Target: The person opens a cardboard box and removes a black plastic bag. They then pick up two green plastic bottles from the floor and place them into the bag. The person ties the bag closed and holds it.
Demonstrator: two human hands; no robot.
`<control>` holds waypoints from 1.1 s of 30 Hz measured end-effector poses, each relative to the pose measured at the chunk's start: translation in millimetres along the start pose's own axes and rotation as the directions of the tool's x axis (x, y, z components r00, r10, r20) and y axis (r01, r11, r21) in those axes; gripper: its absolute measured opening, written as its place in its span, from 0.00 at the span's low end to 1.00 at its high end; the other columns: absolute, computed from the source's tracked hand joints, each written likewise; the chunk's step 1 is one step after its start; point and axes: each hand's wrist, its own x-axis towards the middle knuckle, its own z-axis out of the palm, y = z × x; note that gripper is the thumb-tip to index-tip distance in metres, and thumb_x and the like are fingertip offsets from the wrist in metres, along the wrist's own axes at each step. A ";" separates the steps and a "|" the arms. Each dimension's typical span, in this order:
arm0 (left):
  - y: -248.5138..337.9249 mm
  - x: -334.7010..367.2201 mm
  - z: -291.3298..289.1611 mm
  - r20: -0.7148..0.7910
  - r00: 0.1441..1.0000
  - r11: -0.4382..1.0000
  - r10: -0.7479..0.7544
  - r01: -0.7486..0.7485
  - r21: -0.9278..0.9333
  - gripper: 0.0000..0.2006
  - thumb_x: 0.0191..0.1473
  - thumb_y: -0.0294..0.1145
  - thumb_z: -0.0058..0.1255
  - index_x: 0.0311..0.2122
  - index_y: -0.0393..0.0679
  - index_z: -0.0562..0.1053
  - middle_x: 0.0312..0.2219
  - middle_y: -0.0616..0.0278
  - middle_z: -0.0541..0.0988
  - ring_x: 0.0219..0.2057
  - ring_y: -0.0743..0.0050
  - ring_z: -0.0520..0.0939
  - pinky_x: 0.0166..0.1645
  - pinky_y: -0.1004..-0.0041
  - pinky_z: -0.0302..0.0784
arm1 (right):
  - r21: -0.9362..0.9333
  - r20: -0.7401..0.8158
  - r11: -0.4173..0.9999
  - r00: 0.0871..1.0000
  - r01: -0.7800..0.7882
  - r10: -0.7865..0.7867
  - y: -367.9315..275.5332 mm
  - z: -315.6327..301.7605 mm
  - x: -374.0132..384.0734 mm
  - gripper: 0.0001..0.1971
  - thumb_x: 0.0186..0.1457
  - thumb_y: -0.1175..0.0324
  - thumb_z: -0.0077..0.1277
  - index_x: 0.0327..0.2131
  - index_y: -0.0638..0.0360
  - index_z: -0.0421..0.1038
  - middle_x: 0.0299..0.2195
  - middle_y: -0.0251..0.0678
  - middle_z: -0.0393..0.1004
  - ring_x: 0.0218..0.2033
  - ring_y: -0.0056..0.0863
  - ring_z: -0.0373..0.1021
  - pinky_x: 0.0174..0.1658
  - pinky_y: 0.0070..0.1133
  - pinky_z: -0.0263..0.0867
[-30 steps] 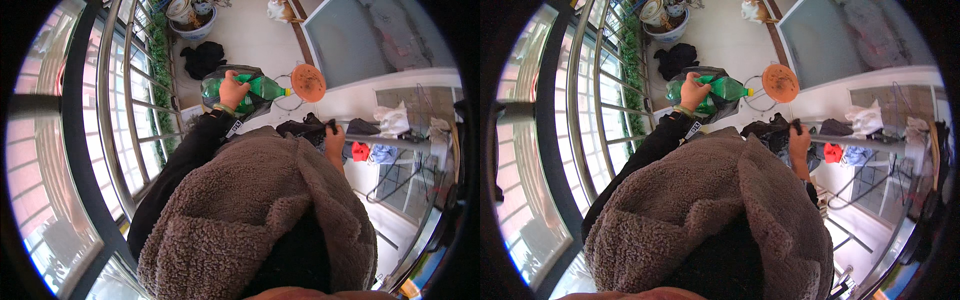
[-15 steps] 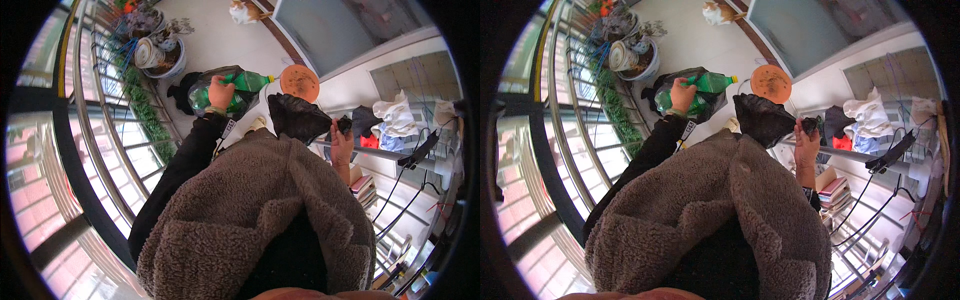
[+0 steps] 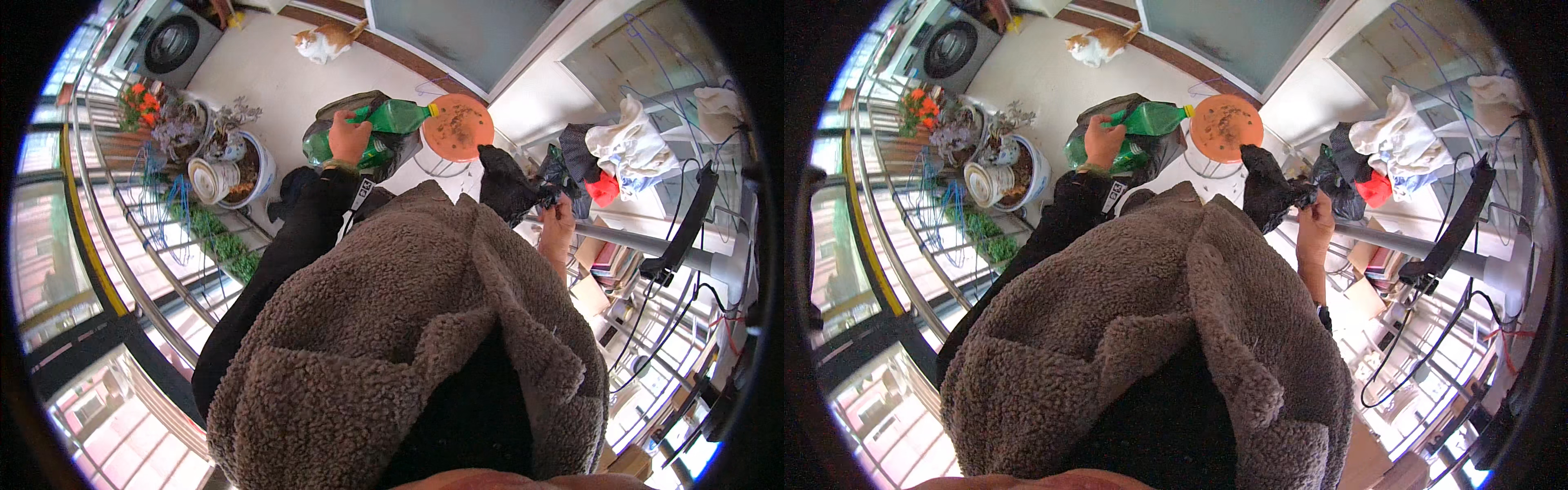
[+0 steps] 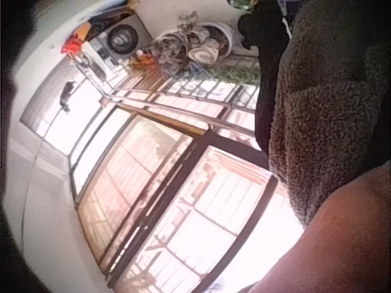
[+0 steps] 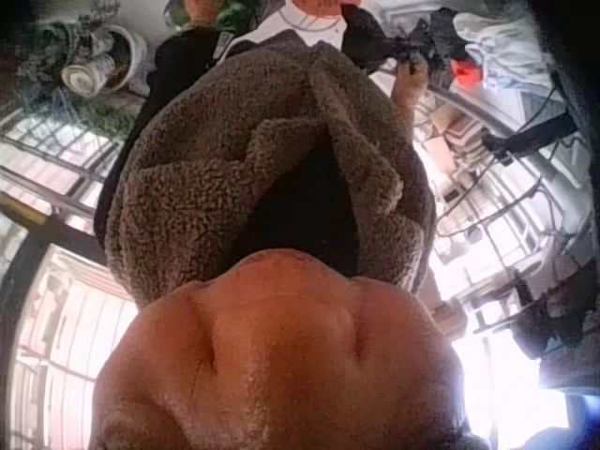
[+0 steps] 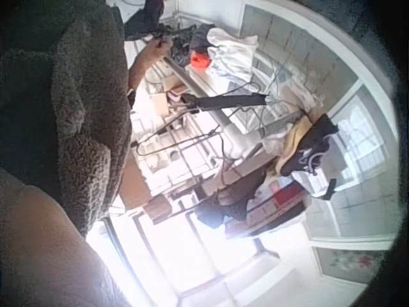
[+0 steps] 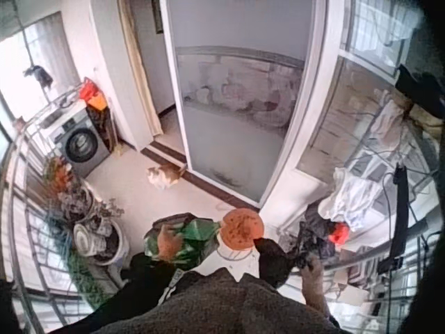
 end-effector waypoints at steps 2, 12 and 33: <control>13.9 17.3 11.6 0.060 0.997 0.999 0.052 -0.052 0.006 0.19 0.40 0.38 0.57 0.39 0.43 0.71 0.26 0.54 0.81 0.31 0.54 0.81 0.38 0.61 0.75 | -0.154 -0.038 0.911 0.919 0.382 -0.391 -8.4 8.0 0.9 0.10 0.54 0.80 0.48 0.41 0.60 0.69 0.39 0.35 0.74 0.39 0.23 0.69 0.42 0.18 0.65; 82.0 98.4 41.3 0.381 0.882 0.955 0.277 -0.297 -0.006 0.18 0.42 0.36 0.57 0.40 0.45 0.70 0.26 0.55 0.80 0.32 0.51 0.81 0.37 0.58 0.74 | 0.037 0.101 0.980 0.975 0.197 -0.200 -87.2 97.8 23.0 0.09 0.54 0.82 0.43 0.38 0.66 0.69 0.31 0.37 0.72 0.35 0.25 0.70 0.40 0.20 0.65; 129.6 132.3 49.7 0.633 0.610 0.867 0.477 -0.444 -0.226 0.13 0.43 0.40 0.59 0.25 0.40 0.76 0.24 0.54 0.80 0.27 0.59 0.82 0.34 0.66 0.76 | -0.577 0.125 0.774 0.965 0.260 -0.231 -115.6 315.7 121.5 0.10 0.47 0.70 0.46 0.32 0.62 0.74 0.32 0.50 0.75 0.34 0.51 0.71 0.41 0.38 0.68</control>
